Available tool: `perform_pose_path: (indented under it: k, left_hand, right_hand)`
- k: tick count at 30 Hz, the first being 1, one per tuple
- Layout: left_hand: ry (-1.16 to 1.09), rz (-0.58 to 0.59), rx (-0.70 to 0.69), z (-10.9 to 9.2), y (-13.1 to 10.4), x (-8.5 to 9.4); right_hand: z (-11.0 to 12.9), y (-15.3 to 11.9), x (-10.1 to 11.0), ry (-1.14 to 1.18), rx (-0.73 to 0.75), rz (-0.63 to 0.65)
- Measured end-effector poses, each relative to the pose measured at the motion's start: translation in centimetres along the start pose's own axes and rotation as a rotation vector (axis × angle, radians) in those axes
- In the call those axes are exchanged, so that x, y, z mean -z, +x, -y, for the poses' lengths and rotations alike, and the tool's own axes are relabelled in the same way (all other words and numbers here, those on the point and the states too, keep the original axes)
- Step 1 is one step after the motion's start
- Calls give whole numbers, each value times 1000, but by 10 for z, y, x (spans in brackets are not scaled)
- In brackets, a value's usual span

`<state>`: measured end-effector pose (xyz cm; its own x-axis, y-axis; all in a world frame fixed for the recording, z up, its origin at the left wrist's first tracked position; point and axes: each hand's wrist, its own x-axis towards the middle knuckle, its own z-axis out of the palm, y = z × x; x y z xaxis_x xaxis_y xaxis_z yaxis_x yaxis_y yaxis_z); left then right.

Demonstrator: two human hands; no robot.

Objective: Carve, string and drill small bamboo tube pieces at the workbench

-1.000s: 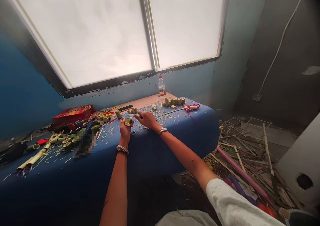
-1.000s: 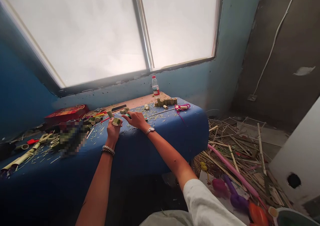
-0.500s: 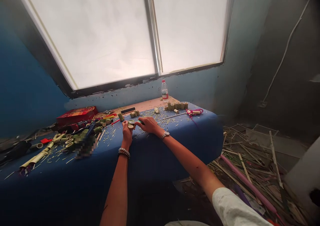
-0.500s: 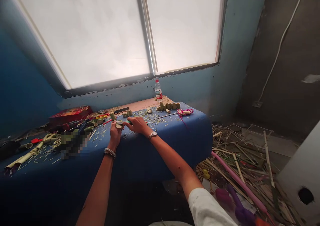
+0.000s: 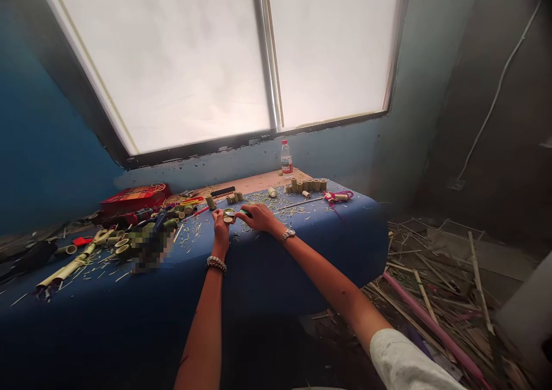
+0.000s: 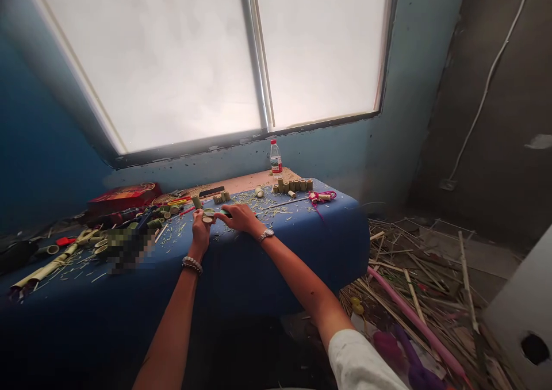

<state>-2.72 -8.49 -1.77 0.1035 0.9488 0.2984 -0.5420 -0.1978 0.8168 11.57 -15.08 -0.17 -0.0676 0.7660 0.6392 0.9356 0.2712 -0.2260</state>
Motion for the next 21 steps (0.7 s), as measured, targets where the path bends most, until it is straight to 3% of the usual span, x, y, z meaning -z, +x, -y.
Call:
perform_pose_path:
  k: [5,11,16,18,21]
  left_hand:
    - [-39,3,-30,-1,0,-1]
    - [53,-34,-36,2,4,2]
    - [68,-8,-44,-2,-1,2]
    - [70,13,-52,-4,-4,0]
    - [69,33,-62,-5,-6,-2]
  right_hand:
    - [-5,5,3,-19,-219,-122]
    - [1,-2,6,47,-6,1]
    - [3,-4,3,60,69,29]
    - [0,-2,1,54,50,5]
    - [-7,2,1,0,-141,-83]
